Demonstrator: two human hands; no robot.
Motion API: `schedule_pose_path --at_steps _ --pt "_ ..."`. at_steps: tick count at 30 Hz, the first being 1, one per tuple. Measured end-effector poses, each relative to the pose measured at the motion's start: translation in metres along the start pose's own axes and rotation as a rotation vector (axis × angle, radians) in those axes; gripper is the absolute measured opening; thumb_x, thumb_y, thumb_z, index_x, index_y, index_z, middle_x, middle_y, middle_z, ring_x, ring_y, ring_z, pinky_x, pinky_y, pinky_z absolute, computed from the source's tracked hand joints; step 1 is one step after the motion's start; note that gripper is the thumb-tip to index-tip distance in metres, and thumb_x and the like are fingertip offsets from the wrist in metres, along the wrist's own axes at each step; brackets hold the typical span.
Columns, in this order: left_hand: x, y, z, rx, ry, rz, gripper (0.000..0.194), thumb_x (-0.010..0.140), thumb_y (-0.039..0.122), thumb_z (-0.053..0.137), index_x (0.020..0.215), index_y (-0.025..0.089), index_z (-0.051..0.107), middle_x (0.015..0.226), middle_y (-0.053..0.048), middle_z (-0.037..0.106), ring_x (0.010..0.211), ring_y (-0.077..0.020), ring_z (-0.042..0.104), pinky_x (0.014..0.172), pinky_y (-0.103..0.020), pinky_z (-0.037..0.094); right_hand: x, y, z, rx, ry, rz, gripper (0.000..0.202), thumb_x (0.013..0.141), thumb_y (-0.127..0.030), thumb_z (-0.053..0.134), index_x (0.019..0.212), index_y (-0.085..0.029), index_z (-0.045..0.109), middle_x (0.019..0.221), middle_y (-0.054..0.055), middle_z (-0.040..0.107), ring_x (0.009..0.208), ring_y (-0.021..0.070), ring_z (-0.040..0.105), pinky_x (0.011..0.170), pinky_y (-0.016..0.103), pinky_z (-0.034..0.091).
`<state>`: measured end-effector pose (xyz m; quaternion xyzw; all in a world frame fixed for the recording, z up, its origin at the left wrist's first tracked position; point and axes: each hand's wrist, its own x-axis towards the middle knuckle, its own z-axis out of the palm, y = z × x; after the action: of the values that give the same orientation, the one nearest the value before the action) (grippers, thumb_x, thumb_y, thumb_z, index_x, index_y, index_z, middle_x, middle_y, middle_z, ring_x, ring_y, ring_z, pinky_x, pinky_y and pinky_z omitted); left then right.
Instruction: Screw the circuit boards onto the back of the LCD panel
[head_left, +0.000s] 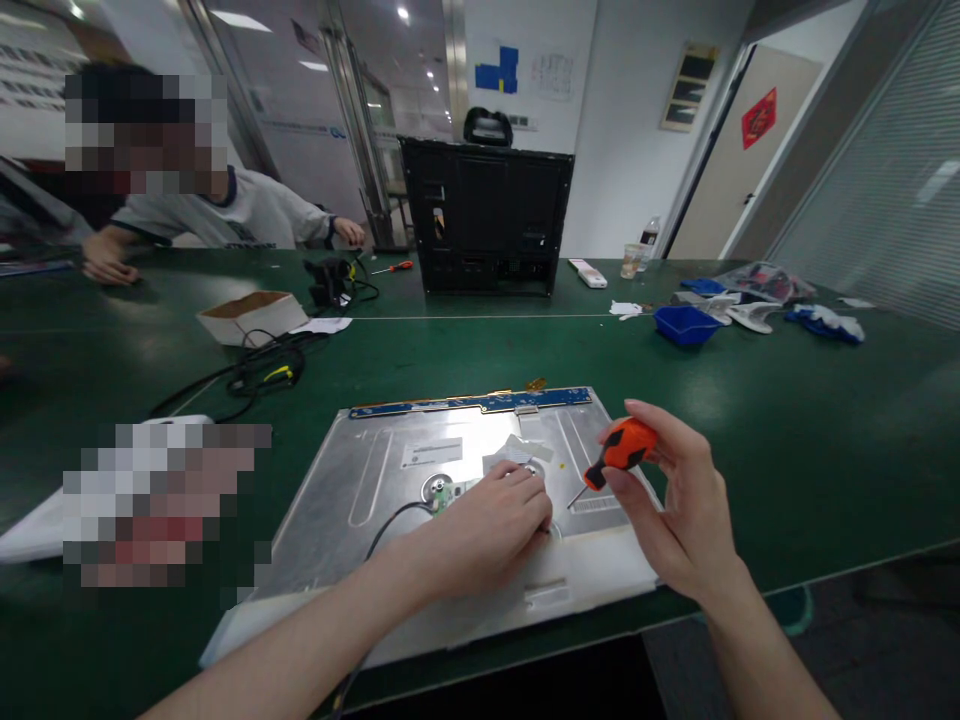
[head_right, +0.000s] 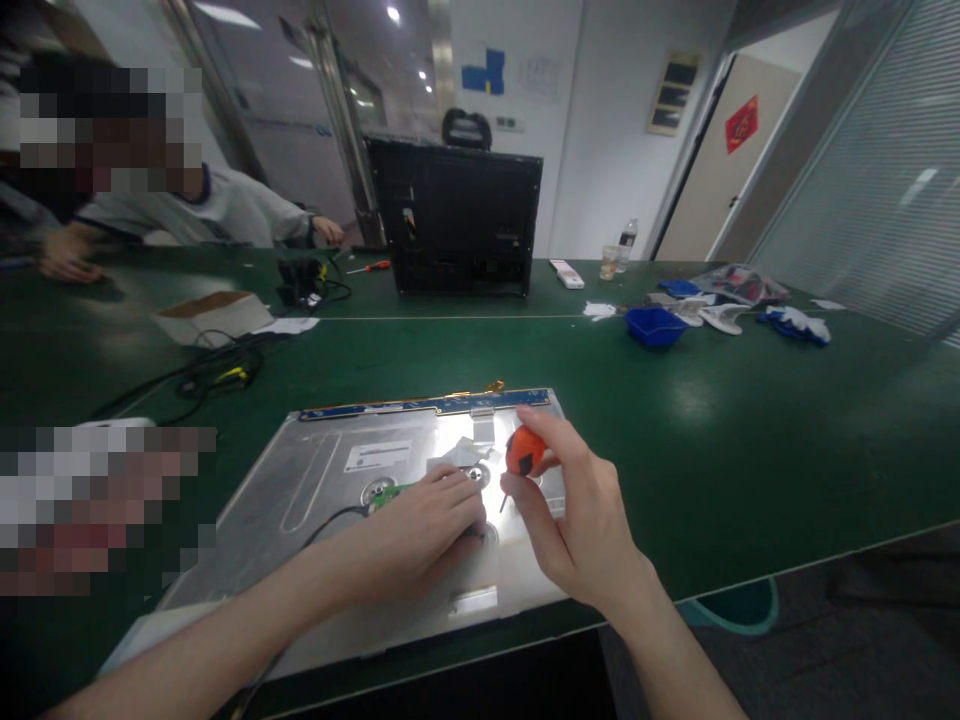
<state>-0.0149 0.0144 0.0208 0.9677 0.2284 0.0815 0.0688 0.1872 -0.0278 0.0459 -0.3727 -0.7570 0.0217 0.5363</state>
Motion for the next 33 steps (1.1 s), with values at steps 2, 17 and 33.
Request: schedule_pose_path --at_steps 2,17,33 --pt "-0.0002 -0.0007 0.0007 -0.008 0.001 0.009 0.003 0.087 0.015 0.056 0.088 0.018 0.057 0.093 -0.005 0.063 0.088 -0.0225 0.057 0.091 -0.04 0.04 0.001 0.0001 0.0004 -0.001 0.001 -0.016 0.06 0.09 -0.015 0.056 0.144 -0.03 0.034 0.115 0.004 0.062 0.083 0.0163 0.065 0.066 0.03 0.059" --pt "-0.0024 -0.0028 0.0018 -0.015 0.025 0.004 0.007 0.083 0.013 0.055 0.086 0.019 0.054 0.094 -0.005 0.062 0.091 -0.0228 0.058 0.093 -0.041 0.04 0.0017 -0.0018 -0.0015 0.0 -0.003 -0.02 0.057 0.091 -0.015 0.053 0.144 -0.028 0.034 0.102 0.002 0.064 0.081 0.0162 0.065 0.067 0.03 0.06" --pt "-0.0021 -0.0044 0.0034 -0.008 0.042 0.023 0.006 0.086 0.013 0.053 0.085 0.019 0.055 0.092 -0.005 0.063 0.088 -0.022 0.058 0.092 -0.04 0.039 0.0029 -0.0025 -0.0016 -0.011 -0.015 -0.035 0.056 0.092 -0.017 0.052 0.144 -0.029 0.033 0.101 0.002 0.064 0.079 0.016 0.065 0.065 0.029 0.06"
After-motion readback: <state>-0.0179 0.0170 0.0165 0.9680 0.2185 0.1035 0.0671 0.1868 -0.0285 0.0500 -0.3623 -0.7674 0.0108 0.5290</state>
